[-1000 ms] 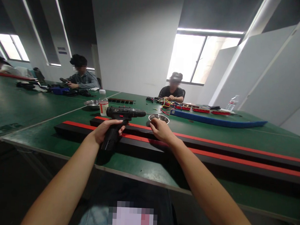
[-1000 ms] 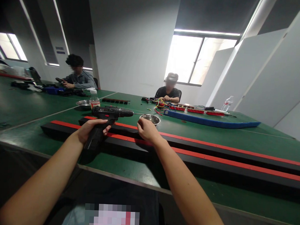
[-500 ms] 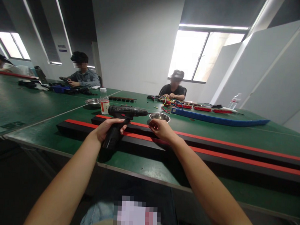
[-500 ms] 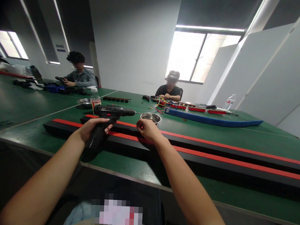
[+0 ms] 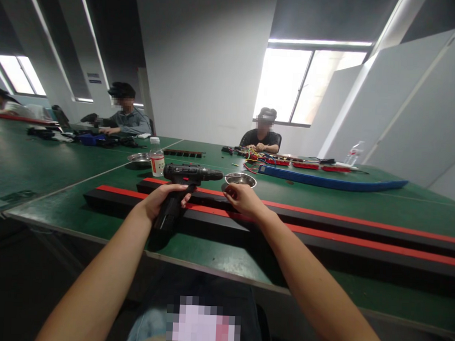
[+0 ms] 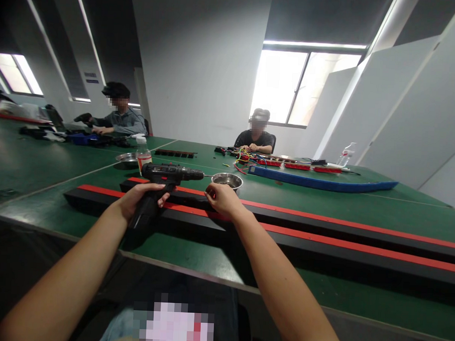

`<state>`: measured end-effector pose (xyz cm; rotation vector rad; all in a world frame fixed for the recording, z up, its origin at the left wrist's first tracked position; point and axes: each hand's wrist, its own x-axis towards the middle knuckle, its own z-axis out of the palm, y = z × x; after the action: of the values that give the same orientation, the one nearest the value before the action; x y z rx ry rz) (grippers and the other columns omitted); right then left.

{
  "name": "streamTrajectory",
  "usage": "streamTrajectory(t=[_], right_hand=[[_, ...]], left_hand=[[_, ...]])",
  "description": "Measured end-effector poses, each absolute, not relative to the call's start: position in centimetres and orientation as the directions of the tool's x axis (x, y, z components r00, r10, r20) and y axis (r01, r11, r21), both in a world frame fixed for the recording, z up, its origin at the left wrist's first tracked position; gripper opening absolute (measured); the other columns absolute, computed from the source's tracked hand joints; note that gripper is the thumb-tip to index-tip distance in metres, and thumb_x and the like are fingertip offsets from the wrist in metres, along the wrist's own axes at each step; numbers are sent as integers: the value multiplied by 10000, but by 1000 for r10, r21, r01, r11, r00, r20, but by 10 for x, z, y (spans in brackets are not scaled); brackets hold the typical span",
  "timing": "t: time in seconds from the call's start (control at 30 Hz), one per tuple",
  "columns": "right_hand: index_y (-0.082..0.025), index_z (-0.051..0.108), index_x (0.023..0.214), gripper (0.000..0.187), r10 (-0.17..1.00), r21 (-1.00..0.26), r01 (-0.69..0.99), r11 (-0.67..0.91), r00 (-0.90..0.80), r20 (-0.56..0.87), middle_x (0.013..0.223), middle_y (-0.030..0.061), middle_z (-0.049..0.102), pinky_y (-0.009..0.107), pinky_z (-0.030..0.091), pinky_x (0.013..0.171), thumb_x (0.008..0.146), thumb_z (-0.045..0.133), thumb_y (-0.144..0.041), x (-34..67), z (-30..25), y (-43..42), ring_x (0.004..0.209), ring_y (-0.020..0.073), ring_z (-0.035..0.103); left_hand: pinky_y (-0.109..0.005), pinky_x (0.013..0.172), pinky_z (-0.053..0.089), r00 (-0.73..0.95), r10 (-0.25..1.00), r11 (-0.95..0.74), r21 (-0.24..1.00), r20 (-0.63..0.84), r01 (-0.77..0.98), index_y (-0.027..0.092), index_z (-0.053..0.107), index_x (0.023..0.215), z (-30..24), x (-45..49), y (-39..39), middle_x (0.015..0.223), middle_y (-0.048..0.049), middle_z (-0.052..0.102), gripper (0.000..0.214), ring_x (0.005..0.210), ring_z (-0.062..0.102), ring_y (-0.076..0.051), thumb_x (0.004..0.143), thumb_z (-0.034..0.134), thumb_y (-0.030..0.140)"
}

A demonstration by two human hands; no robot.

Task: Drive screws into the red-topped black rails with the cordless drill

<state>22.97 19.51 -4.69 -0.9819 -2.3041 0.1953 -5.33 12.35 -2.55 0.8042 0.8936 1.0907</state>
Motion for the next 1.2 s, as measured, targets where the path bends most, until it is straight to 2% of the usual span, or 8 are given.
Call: streamTrajectory(t=[0.53,0.87,1.2], right_hand=[[-176,715,917,91,693,-381,587,714,-519,500,813,38,719,234,362,612,925,627,-199,230,-47,194,656,119,567],[-190,705,871,137,719,-356,646,676,-472,509,784,38,709,254,326,594,948,623,-268,231,-46,192,631,131,546],[-202,632,750,282,722,-306,690,657,-459,517,701,45,657,285,279,583,991,556,-328,229,-44,190,592,145,494]], left_hand=[[-243,510,589,177,966,245,887,-189,-392,45,684,894,-26,-54,122,712,-102,675,98,520,640,-148,839,671,125],[-246,494,588,171,964,259,874,-205,-411,66,675,909,-25,-54,121,703,-96,672,98,509,637,-151,841,658,135],[-237,509,585,163,964,259,868,-208,-423,60,668,899,-25,-53,121,712,-92,669,94,525,639,-145,852,659,141]])
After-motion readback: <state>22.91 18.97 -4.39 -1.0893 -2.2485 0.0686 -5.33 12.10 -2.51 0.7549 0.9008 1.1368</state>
